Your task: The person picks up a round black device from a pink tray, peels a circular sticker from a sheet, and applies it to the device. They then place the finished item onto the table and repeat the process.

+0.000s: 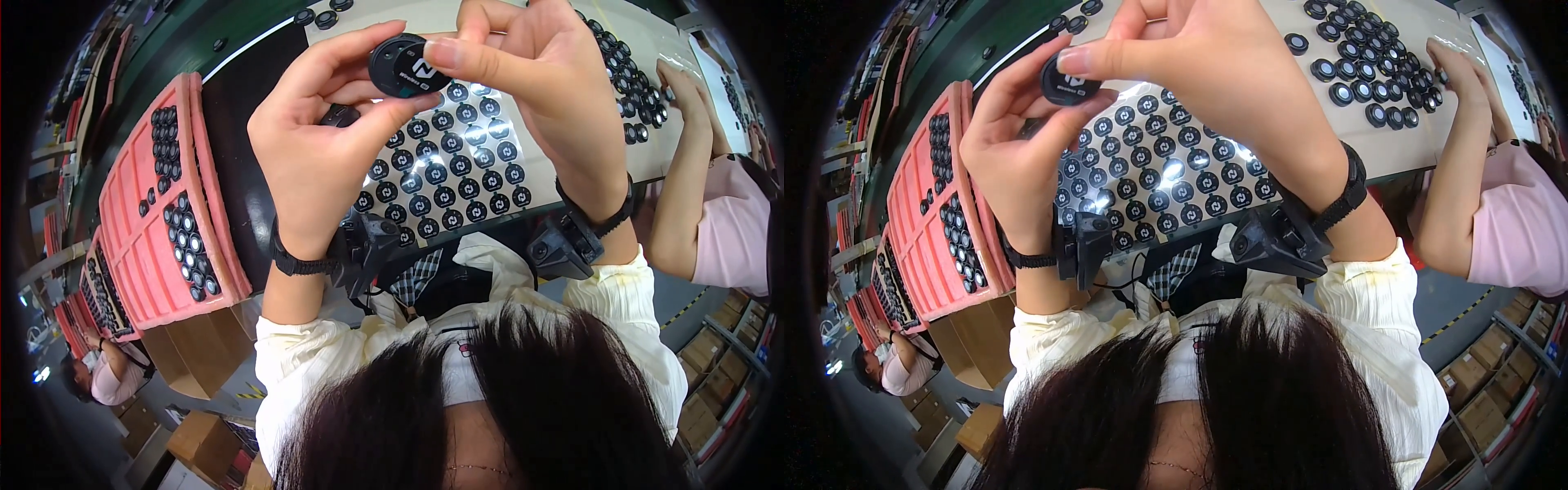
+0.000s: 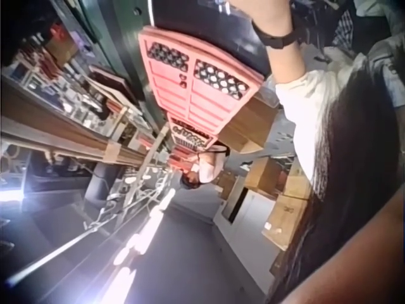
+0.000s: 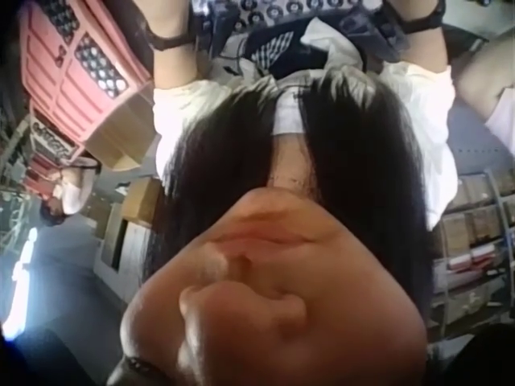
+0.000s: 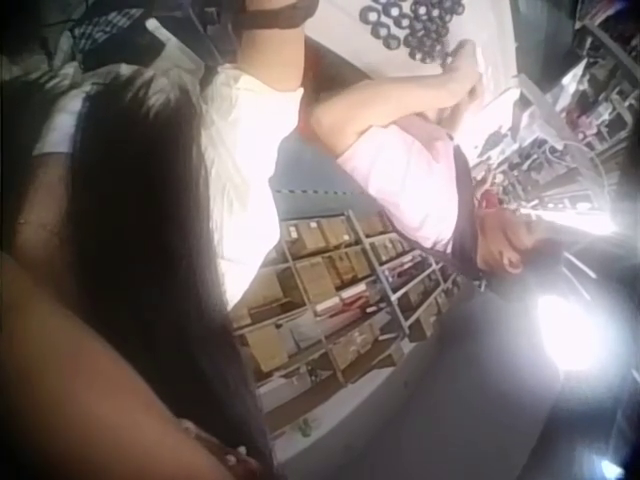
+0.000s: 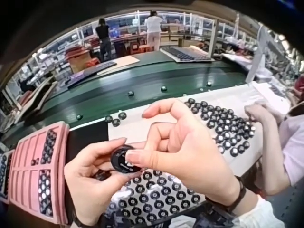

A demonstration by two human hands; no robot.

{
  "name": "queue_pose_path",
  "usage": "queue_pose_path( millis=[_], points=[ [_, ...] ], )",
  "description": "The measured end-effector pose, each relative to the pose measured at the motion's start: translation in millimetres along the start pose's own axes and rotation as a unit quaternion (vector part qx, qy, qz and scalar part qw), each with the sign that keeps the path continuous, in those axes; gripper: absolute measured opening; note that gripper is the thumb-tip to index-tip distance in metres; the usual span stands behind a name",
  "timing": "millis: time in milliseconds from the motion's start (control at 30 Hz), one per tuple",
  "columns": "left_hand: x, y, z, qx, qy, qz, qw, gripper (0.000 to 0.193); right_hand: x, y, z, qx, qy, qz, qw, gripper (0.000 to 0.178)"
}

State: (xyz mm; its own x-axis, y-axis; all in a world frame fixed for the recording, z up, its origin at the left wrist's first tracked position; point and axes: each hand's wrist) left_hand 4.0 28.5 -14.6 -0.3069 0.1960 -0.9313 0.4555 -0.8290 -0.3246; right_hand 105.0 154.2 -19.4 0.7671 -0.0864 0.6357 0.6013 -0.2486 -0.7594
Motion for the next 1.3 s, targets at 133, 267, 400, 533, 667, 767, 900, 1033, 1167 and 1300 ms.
queue_pose_path(
  millis=[133,267,400,533,667,767,900,1033,1167,1300],
  points=[
    [0,3,2,0.009,-0.02,-0.063,0.998,0.037,30,-3,-21,-0.193,-0.044,-0.309,0.93,0.044],
    [1,-1,5,0.026,-0.048,-0.081,0.995,0.038,3,-2,-4,0.0,0.04,-0.02,0.999,0.043],
    [-5,-3,6,0.029,-0.065,-0.094,0.993,0.038,7,-5,-4,0.006,0.064,-0.022,0.998,0.043],
    [-8,-2,5,0.018,-0.076,-0.093,0.993,0.038,8,-6,-6,-0.001,0.082,-0.014,0.997,0.041],
    [-7,-1,3,0.005,-0.095,-0.085,0.992,0.038,8,-4,-10,-0.013,0.126,-0.008,0.992,0.036],
    [-10,2,1,-0.001,-0.108,-0.074,0.991,0.038,10,-1,-15,-0.028,0.15,-0.009,0.988,0.034],
    [-14,1,-2,-0.007,-0.111,-0.054,0.992,0.038,13,0,-17,-0.036,0.192,-0.009,0.981,0.032],
    [-12,0,-1,-0.017,-0.093,-0.049,0.994,0.038,25,-5,-27,-0.122,0.132,-0.191,0.965,0.034],
    [-9,9,2,-0.036,-0.192,-0.126,0.973,0.037,44,-11,-40,-0.069,0.301,-0.284,0.908,0.037],
    [-14,39,18,0.039,-0.387,-0.214,0.896,0.04,23,2,-51,-0.062,0.436,-0.232,0.867,0.074]
  ],
)
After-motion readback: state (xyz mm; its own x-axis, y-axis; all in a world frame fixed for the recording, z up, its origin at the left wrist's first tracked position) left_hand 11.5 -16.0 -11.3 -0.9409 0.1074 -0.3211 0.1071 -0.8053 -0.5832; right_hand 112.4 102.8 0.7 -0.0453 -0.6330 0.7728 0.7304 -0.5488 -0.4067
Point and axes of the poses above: each hand's wrist, its own y-axis away from the middle knuckle, its own z-axis out of the back of the hand, x = y × z, and after that the axes turned 1 degree about z, right-handed
